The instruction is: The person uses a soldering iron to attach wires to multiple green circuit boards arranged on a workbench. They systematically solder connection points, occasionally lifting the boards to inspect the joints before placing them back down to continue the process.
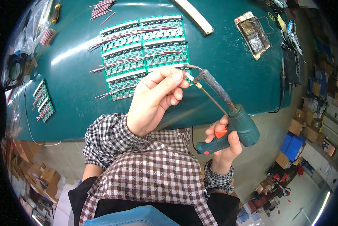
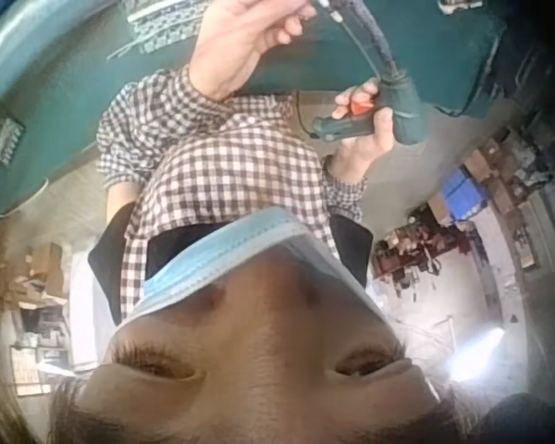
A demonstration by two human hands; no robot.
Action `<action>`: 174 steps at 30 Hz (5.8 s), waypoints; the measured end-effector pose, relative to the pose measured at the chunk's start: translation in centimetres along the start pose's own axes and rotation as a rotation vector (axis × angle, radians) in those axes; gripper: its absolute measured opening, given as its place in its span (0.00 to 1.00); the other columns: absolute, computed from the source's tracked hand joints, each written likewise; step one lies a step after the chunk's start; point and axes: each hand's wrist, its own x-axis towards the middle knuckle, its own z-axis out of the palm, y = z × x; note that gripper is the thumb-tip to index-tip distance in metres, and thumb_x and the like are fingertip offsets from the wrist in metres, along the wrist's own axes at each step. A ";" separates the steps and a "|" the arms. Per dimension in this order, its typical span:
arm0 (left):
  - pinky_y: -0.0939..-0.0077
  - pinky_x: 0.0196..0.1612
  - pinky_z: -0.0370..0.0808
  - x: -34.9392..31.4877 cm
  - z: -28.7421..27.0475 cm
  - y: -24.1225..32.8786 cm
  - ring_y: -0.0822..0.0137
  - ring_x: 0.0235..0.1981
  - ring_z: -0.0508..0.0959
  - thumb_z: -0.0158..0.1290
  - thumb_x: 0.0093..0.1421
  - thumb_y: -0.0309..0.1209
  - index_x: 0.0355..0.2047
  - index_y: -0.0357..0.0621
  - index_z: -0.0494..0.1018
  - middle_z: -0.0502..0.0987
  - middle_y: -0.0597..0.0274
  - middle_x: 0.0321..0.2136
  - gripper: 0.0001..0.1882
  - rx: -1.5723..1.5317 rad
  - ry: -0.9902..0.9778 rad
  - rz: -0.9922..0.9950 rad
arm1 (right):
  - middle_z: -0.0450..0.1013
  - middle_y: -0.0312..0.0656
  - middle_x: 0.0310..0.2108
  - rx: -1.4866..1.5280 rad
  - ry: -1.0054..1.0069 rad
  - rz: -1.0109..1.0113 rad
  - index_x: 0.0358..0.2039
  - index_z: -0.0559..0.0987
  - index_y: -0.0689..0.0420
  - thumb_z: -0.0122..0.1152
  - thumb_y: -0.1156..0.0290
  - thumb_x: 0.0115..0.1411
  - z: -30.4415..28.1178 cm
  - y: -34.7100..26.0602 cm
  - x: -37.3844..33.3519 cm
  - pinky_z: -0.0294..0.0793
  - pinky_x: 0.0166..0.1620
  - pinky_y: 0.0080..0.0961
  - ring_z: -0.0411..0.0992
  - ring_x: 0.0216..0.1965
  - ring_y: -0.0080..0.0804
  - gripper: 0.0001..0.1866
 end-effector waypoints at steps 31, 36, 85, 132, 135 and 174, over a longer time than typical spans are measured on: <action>0.66 0.34 0.63 -1.4 -6.3 2.1 0.61 0.28 0.70 0.56 0.45 0.25 0.23 0.46 0.69 0.67 0.63 0.24 0.07 1.773 0.231 0.694 | 0.74 0.47 0.36 -0.730 -0.034 0.278 0.46 0.72 0.69 0.64 0.68 0.52 3.3 -3.5 0.1 0.79 0.35 0.27 0.76 0.37 0.41 0.24; 0.66 0.34 0.62 -1.2 -5.7 1.9 0.62 0.27 0.70 0.55 0.43 0.25 0.21 0.47 0.68 0.67 0.64 0.22 0.07 1.796 0.287 0.670 | 0.74 0.47 0.36 -0.764 -0.016 0.319 0.48 0.71 0.68 0.66 0.67 0.51 3.6 -3.0 -0.5 0.79 0.35 0.28 0.76 0.38 0.41 0.26; 0.70 0.33 0.58 -0.9 -4.6 2.6 0.67 0.25 0.69 0.57 0.44 0.22 0.23 0.46 0.69 0.68 0.68 0.21 0.08 1.792 0.209 0.655 | 0.72 0.40 0.20 -0.693 0.630 -0.172 0.32 0.77 0.64 0.60 0.67 0.58 -5.3 -9.3 7.8 0.78 0.23 0.21 0.74 0.21 0.28 0.11; 0.70 0.32 0.57 -0.9 -4.7 2.7 0.67 0.25 0.68 0.56 0.44 0.21 0.22 0.47 0.69 0.68 0.68 0.20 0.08 1.815 0.185 0.694 | 0.73 0.44 0.36 -2.000 0.107 -0.763 0.45 0.76 0.57 0.60 0.82 0.40 -7.0 -9.3 10.2 0.72 0.42 0.30 0.72 0.38 0.44 0.26; 0.70 0.32 0.57 -0.9 -4.7 2.7 0.67 0.25 0.68 0.56 0.44 0.21 0.22 0.46 0.69 0.68 0.68 0.20 0.08 1.821 0.193 0.695 | 0.72 0.43 0.36 -2.064 -0.012 -0.724 0.44 0.76 0.57 0.62 0.81 0.37 -6.5 -9.2 9.9 0.72 0.41 0.30 0.71 0.38 0.44 0.27; 0.68 0.32 0.59 -0.7 -5.3 2.5 0.63 0.27 0.70 0.58 0.44 0.23 0.24 0.47 0.69 0.70 0.66 0.23 0.09 1.845 0.173 0.715 | 0.64 0.39 0.25 -0.163 0.260 0.048 0.43 0.67 0.66 0.49 0.59 0.64 -1.4 -6.9 2.5 0.70 0.23 0.18 0.63 0.23 0.25 0.20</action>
